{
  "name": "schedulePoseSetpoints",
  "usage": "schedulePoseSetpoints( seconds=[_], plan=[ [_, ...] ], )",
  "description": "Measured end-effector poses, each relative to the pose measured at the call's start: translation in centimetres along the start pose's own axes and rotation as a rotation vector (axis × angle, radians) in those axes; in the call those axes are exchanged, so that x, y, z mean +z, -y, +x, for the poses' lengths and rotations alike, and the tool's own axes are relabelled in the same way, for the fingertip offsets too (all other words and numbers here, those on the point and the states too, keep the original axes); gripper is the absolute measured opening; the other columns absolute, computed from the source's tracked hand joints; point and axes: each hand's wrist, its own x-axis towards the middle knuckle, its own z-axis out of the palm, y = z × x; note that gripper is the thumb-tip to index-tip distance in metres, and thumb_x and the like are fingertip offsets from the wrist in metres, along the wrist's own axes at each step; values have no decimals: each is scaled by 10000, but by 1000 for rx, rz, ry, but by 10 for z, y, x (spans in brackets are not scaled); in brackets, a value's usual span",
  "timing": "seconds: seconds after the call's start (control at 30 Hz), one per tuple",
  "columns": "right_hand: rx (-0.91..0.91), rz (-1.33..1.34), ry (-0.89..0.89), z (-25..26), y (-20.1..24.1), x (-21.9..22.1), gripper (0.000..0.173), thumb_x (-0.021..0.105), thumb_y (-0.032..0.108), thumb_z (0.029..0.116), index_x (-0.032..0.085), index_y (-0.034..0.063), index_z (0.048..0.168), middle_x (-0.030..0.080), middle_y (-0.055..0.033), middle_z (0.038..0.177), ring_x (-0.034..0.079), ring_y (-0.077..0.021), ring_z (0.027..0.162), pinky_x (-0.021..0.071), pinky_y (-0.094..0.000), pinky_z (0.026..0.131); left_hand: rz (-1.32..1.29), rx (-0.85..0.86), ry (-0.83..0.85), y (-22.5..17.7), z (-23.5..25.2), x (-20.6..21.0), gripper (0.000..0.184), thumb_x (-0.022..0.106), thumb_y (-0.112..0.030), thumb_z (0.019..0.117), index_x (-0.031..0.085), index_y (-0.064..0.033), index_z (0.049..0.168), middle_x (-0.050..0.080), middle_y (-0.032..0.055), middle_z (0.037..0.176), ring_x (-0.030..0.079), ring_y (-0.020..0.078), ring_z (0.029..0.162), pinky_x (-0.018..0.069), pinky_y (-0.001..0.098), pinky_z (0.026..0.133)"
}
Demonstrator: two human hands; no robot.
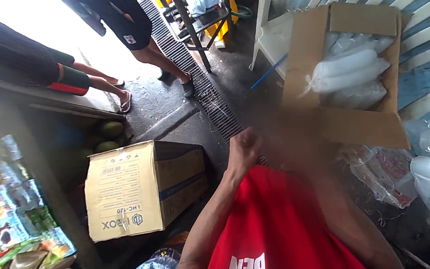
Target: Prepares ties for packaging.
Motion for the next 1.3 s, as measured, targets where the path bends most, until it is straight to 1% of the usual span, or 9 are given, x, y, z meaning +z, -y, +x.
schedulePoseSetpoints(
  seconds=[0.23, 0.4, 0.53, 0.8, 0.93, 1.0, 1.07, 1.17, 1.3],
  plan=[
    [98, -23, -51, 1, 14, 9, 143, 623, 229, 1007, 687, 105, 976, 619, 8, 682, 551, -90, 538, 491, -262, 523, -16, 0, 31, 0, -1, -1, 66, 678, -55, 929, 719, -52, 878, 614, -25, 645, 531, 28, 529, 462, 207, 505],
    [2, -27, -92, 0, -3, 10, 125, 625, 175, 1002, 695, 71, 1011, 650, 11, 728, 573, -64, 557, 513, -234, 530, -24, -25, 48, 3, 0, 1, 59, 675, -81, 944, 719, -53, 915, 647, -18, 694, 571, 41, 562, 502, 227, 534],
    [72, -24, -77, 1, 7, 6, 145, 620, 228, 1011, 687, 102, 986, 607, 21, 689, 530, -76, 538, 472, -257, 521, -10, -44, 52, 1, 1, 2, 64, 675, -81, 941, 720, -57, 902, 634, -20, 668, 552, 41, 536, 483, 224, 509],
    [5, 40, -68, 0, -19, 1, 156, 607, 188, 1019, 705, 66, 1017, 653, -11, 728, 596, -94, 583, 529, -256, 558, -14, -42, 72, 3, 4, 4, 66, 672, -63, 934, 712, -58, 881, 621, -24, 658, 546, 41, 539, 480, 224, 516],
    [-7, -45, -51, -3, 1, -15, 289, 532, 171, 1030, 618, 12, 1256, 661, -43, 895, 615, -86, 699, 553, -261, 646, -4, -59, 86, 3, 5, 2, 64, 674, -65, 926, 711, -58, 874, 615, -22, 649, 543, 40, 535, 476, 223, 515],
    [-134, -204, -17, -3, 3, -21, 343, 564, 210, 1035, 615, -1, 1300, 656, -60, 1037, 621, -67, 779, 563, -243, 685, 12, -59, 94, 3, 6, 2, 56, 686, -74, 927, 716, -64, 881, 624, -25, 657, 549, 36, 540, 481, 221, 522],
    [-268, -371, 58, 0, -5, -23, 350, 594, 246, 1038, 636, 43, 1321, 643, -71, 1148, 642, -87, 863, 587, -272, 744, 37, -48, 106, 3, 5, 2, 54, 693, -86, 926, 725, -73, 885, 637, -32, 665, 560, 31, 548, 490, 219, 527],
    [-365, -547, 142, 6, -5, -24, 337, 609, 275, 1034, 680, 63, 1286, 675, -70, 1158, 675, -113, 979, 594, -296, 852, 63, -41, 121, 1, 7, 4, 61, 698, -104, 926, 727, -79, 878, 623, -39, 660, 547, 27, 547, 474, 218, 521],
    [-527, -637, 115, 10, -8, -22, 177, 616, 158, 1011, 747, 39, 1010, 685, -84, 901, 687, -171, 833, 599, -321, 742, 46, -36, 159, -1, 7, 2, 65, 699, -111, 938, 736, -75, 899, 643, -36, 682, 566, 21, 572, 492, 215, 549]
  ],
)
